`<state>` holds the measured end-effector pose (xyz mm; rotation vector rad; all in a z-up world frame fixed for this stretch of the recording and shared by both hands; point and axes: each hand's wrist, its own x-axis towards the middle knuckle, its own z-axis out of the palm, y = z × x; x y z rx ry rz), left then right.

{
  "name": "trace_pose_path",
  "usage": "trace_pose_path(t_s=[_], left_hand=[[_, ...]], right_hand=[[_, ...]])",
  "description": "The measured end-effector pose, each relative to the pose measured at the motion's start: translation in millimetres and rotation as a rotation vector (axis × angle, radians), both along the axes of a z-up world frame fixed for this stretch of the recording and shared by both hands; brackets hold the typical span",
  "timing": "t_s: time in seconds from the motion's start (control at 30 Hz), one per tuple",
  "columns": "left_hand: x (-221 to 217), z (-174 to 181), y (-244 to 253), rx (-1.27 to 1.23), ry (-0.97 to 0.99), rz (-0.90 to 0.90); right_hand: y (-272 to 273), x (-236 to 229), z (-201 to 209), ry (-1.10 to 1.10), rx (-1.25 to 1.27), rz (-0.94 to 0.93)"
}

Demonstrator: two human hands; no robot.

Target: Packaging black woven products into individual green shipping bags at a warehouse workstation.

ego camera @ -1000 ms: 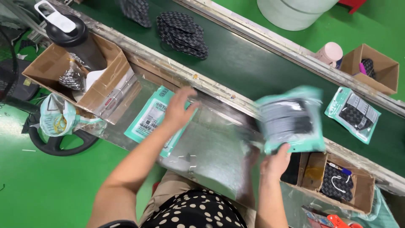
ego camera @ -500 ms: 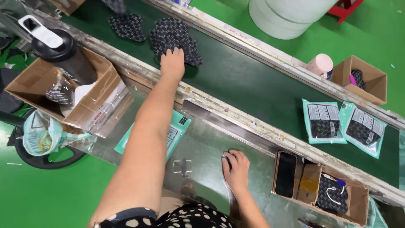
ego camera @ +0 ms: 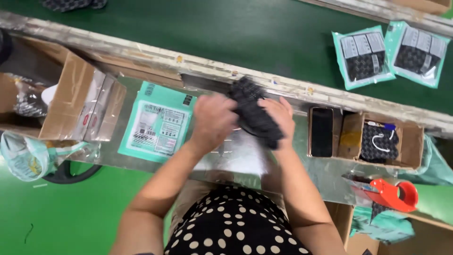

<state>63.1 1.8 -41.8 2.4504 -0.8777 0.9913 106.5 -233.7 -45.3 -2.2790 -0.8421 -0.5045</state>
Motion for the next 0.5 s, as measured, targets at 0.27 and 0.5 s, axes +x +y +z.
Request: trace_pose_path(t_s=[0.27, 0.5], left_hand=[[-13, -93, -42, -1.224, 0.696, -0.338], [-1, -34, -6, -0.636, 0.764, -0.166]], right_hand=[[-12, -30, -73, 0.93, 0.861, 0.016], [-9, -34, -28, 0.649, 0.691, 0.078]])
